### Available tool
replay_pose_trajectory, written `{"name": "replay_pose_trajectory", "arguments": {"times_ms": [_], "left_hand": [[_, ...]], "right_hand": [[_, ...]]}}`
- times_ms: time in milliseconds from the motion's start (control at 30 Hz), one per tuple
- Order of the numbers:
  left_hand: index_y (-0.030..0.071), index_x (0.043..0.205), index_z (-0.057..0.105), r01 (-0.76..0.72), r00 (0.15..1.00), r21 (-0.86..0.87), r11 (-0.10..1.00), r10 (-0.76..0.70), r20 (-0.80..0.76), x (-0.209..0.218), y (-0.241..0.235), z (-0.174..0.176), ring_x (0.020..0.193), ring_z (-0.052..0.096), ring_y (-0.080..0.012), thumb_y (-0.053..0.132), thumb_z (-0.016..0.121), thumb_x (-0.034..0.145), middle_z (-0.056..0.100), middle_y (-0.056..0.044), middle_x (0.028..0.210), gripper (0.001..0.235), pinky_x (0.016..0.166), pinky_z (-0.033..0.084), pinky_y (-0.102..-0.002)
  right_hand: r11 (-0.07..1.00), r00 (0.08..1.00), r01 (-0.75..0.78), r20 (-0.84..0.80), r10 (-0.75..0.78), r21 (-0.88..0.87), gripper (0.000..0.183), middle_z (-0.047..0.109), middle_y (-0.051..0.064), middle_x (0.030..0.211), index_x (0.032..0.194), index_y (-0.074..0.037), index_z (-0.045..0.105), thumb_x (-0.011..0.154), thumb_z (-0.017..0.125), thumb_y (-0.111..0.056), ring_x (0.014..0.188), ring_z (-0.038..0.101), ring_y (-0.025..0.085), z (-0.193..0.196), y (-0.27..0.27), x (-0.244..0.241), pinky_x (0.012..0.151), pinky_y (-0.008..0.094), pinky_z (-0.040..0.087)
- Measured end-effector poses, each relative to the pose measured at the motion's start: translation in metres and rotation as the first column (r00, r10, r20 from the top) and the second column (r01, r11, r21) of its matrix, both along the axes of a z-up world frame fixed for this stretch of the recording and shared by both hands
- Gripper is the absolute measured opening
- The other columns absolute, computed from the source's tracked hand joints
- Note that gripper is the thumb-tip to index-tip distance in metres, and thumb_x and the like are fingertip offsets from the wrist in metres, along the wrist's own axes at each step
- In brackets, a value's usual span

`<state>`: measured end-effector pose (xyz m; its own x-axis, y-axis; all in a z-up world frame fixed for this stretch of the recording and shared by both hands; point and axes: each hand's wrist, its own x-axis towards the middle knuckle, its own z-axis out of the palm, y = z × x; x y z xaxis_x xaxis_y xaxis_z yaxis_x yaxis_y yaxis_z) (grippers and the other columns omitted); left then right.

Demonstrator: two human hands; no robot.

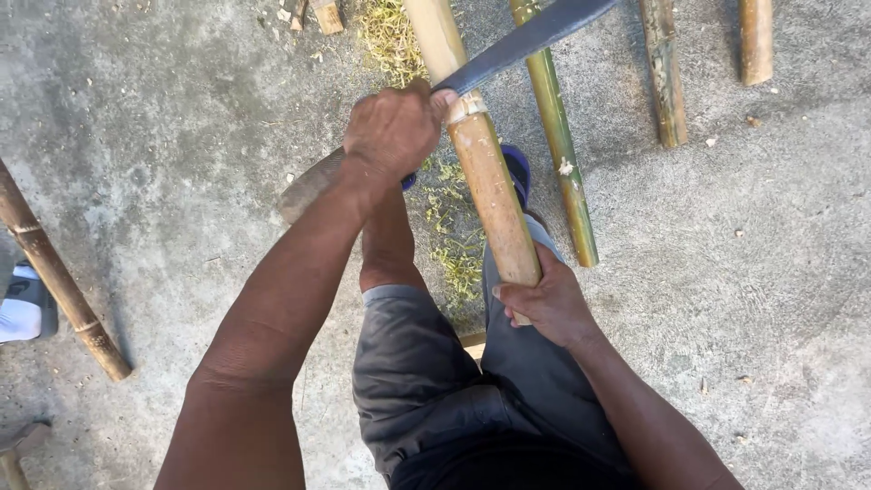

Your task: Scraping the outer layer of a bamboo pole using a machete.

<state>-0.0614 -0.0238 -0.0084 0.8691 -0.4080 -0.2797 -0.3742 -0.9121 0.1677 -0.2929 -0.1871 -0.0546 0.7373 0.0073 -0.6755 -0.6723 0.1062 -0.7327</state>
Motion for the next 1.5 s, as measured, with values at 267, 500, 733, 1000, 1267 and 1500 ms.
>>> {"name": "replay_pose_trajectory", "arguments": {"times_ms": [267,500,733,1000,1267,1500], "left_hand": [[0.001,0.112,0.063,-0.073,0.997,-0.072,0.995,0.070,-0.044,-0.002,0.002,0.000,0.060,0.068,-0.0241,0.050,0.025,0.109,0.061,-0.008,0.067,0.062,0.057,0.060,-0.045],[0.004,0.105,0.070,-0.104,0.984,-0.169,0.980,0.126,0.125,0.042,0.013,-0.036,0.069,0.068,-0.0272,0.051,0.031,0.110,0.063,-0.009,0.070,0.061,0.061,0.055,-0.049],[0.000,0.120,0.061,0.028,0.995,-0.018,0.999,-0.030,-0.098,0.006,-0.001,0.001,0.058,0.068,-0.0275,0.047,0.024,0.111,0.063,-0.014,0.069,0.060,0.053,0.058,-0.047],[0.000,0.104,0.065,0.007,0.997,0.032,0.999,-0.005,-0.082,0.006,0.007,-0.027,0.068,0.067,-0.0257,0.049,0.026,0.114,0.061,-0.013,0.072,0.063,0.061,0.058,-0.049],[0.000,0.115,0.062,-0.008,1.000,-0.063,0.998,0.007,-0.014,0.001,0.010,-0.013,0.071,0.070,-0.0325,0.048,0.030,0.111,0.066,-0.018,0.078,0.058,0.062,0.060,-0.049],[-0.004,0.126,0.056,0.120,0.988,-0.004,0.993,-0.119,-0.096,-0.007,0.005,-0.006,0.057,0.071,-0.0257,0.034,0.025,0.109,0.063,-0.013,0.070,0.051,0.045,0.057,-0.043]], "right_hand": [[1.000,0.999,-0.010,0.034,0.010,0.023,0.075,0.066,0.009,0.080,0.146,-0.001,0.041,0.079,0.074,-0.002,0.055,0.064,0.013,-0.001,-0.001,-0.002,0.047,0.029,0.057],[0.999,0.997,0.039,0.060,-0.041,0.032,0.075,0.064,0.007,0.079,0.146,-0.003,0.045,0.077,0.074,0.000,0.054,0.061,0.012,-0.004,0.003,-0.003,0.044,0.029,0.054],[1.000,0.998,0.017,0.056,-0.018,0.019,0.072,0.067,0.008,0.081,0.144,0.001,0.044,0.079,0.074,-0.001,0.056,0.064,0.012,-0.001,-0.001,-0.002,0.045,0.028,0.055],[1.000,0.999,0.026,0.043,-0.026,0.015,0.074,0.069,0.009,0.082,0.145,-0.001,0.044,0.077,0.074,-0.002,0.055,0.063,0.013,0.003,0.001,0.000,0.046,0.031,0.056],[0.999,0.999,0.034,0.036,-0.034,0.014,0.069,0.068,0.012,0.080,0.140,0.003,0.046,0.077,0.075,0.000,0.055,0.064,0.016,-0.004,-0.005,0.000,0.045,0.032,0.056],[0.998,0.999,0.046,0.015,-0.046,0.033,0.075,0.065,0.009,0.078,0.144,-0.003,0.045,0.075,0.074,0.001,0.054,0.063,0.015,0.007,-0.004,0.000,0.044,0.031,0.055]]}}
